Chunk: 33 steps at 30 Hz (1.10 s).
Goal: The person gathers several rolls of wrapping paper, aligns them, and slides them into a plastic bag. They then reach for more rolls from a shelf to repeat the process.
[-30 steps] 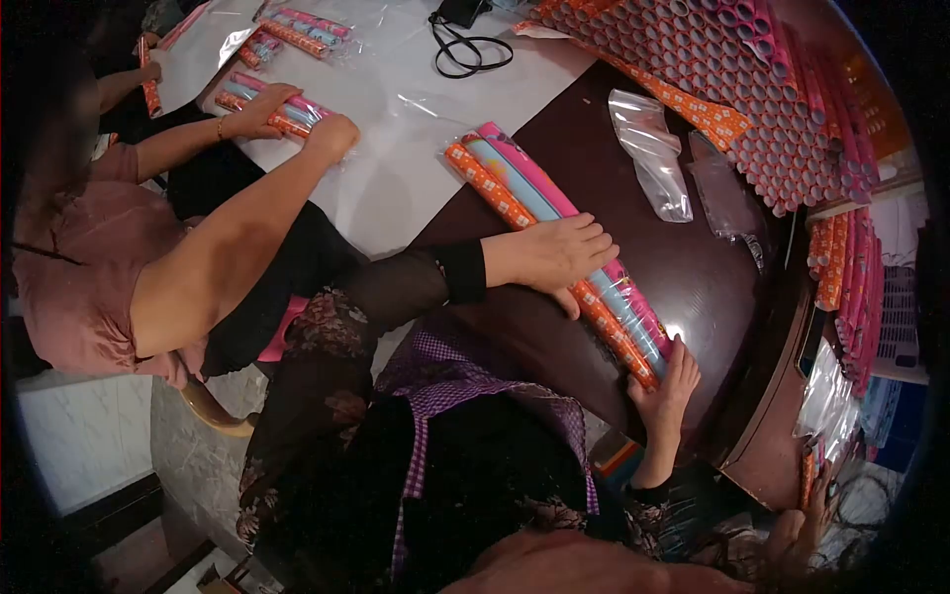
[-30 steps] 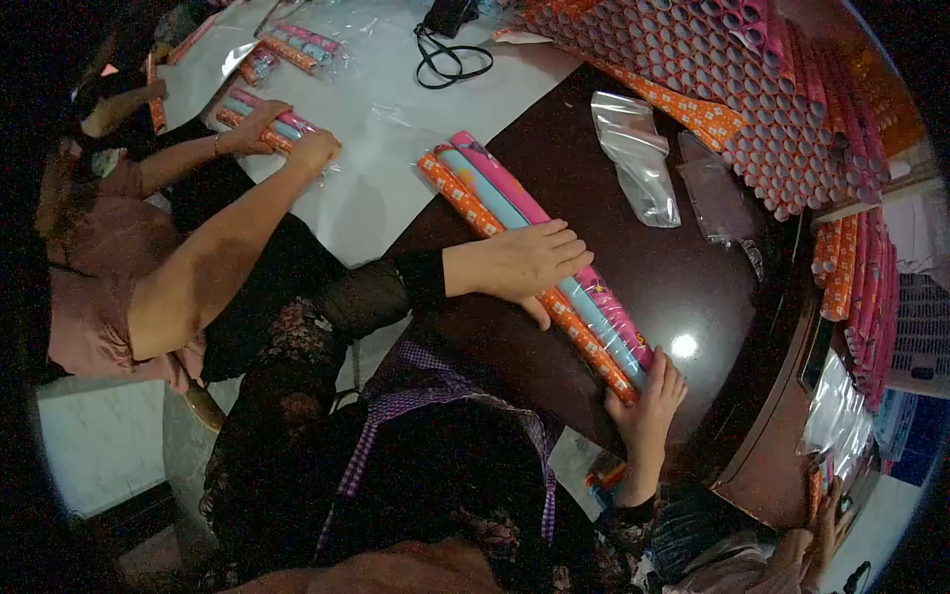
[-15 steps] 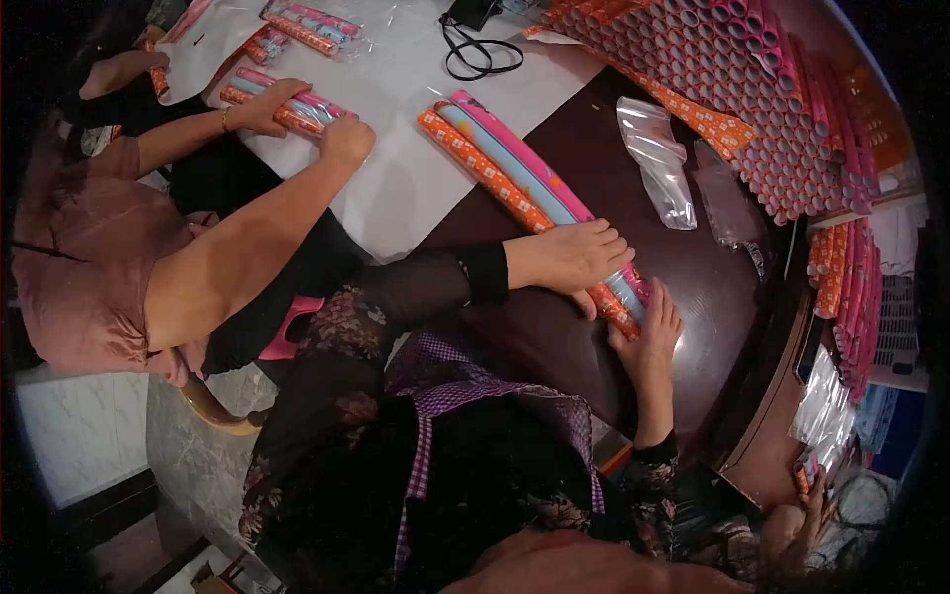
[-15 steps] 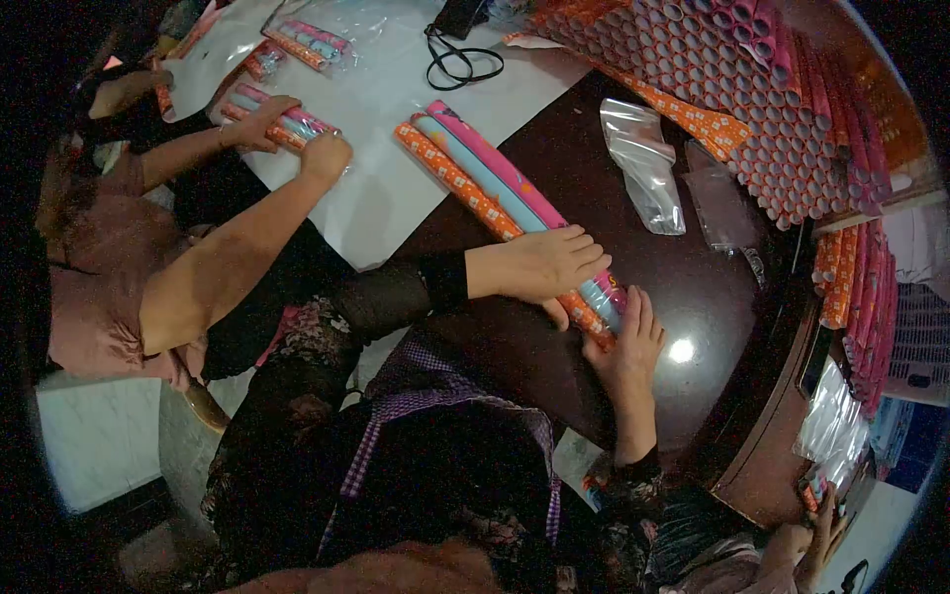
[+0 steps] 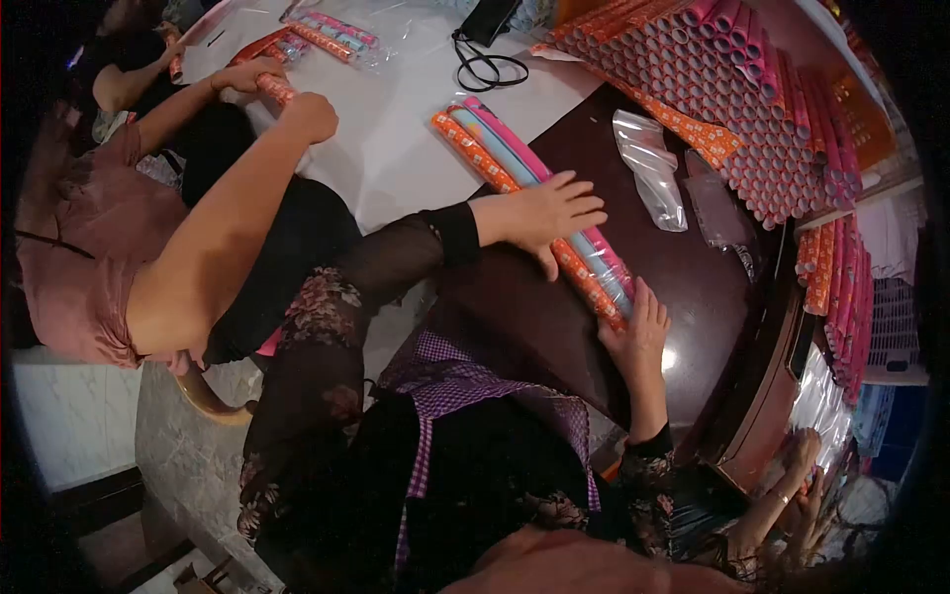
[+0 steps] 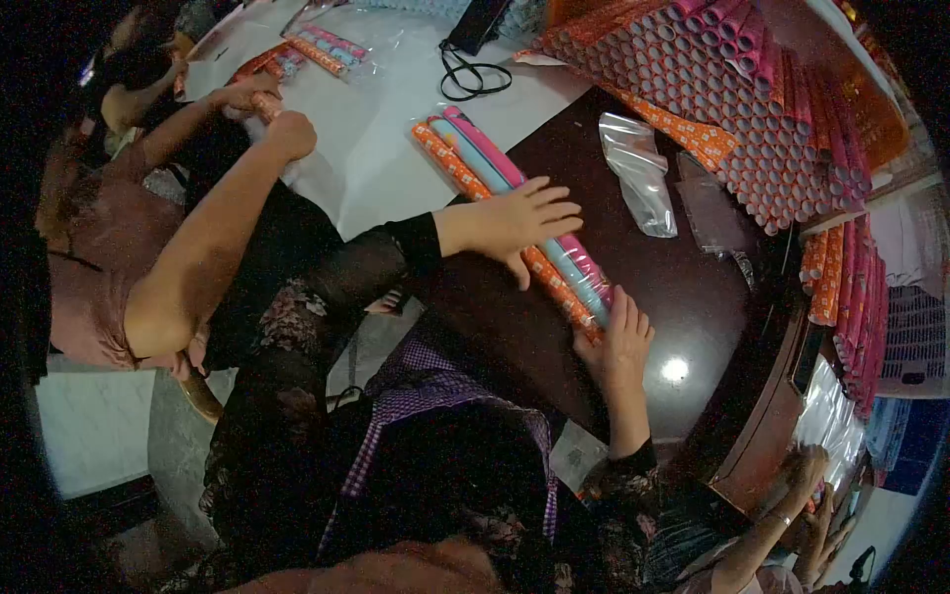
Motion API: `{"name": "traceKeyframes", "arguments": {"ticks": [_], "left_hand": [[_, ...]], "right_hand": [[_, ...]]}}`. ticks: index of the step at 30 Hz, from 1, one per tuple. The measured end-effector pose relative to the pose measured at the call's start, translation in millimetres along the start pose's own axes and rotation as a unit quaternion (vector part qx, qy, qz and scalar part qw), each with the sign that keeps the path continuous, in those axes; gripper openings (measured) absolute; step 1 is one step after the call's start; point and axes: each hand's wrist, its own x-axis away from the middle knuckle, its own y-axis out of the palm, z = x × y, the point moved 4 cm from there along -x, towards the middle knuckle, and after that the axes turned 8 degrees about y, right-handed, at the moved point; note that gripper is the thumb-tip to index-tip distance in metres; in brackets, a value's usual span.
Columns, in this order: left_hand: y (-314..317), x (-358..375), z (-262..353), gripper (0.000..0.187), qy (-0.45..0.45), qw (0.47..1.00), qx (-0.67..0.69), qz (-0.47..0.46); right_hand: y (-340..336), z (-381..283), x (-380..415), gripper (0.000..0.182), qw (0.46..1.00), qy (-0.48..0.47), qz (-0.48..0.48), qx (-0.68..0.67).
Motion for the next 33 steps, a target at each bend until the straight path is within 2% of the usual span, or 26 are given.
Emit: {"name": "traceKeyframes", "arguments": {"ticks": [3,8,11,17,22,23,26,30,32,33], "left_hand": [[-2,22,-24,0.107,-0.030,0.998,-0.017,-0.051],[5,18,-11,0.104,0.024,0.999,0.020,0.045],[7,11,-5,0.104,0.012,0.999,0.030,0.018],[11,10,-5,0.103,0.019,0.997,0.005,0.073],[14,6,-5,0.102,0.012,0.999,0.022,0.043],[18,4,-7,0.103,0.003,0.999,0.040,0.014],[22,3,-3,0.104,-0.008,1.000,0.023,0.018],[33,5,-4,0.107,-0.011,0.999,-0.004,0.032],[34,5,-5,0.108,-0.012,0.999,-0.009,0.028],[34,5,-5,0.108,-0.016,0.999,-0.010,0.026]], "right_hand": [[-4,5,21,0.095,1.000,0.005,0.003,-0.006],[-13,4,36,0.093,0.999,0.041,-0.011,0.001],[-11,0,33,0.091,0.997,0.079,-0.016,-0.016],[-1,3,25,0.091,0.997,0.078,0.000,-0.019],[3,6,23,0.086,0.999,0.031,0.043,-0.003],[3,6,21,0.085,0.998,0.027,0.050,-0.009],[2,8,20,0.082,0.998,0.024,0.062,-0.022],[2,18,24,0.077,0.997,0.026,0.068,-0.034],[-2,19,26,0.074,0.997,0.003,0.028,-0.072],[-3,24,29,0.079,0.995,-0.005,0.026,-0.094]]}}
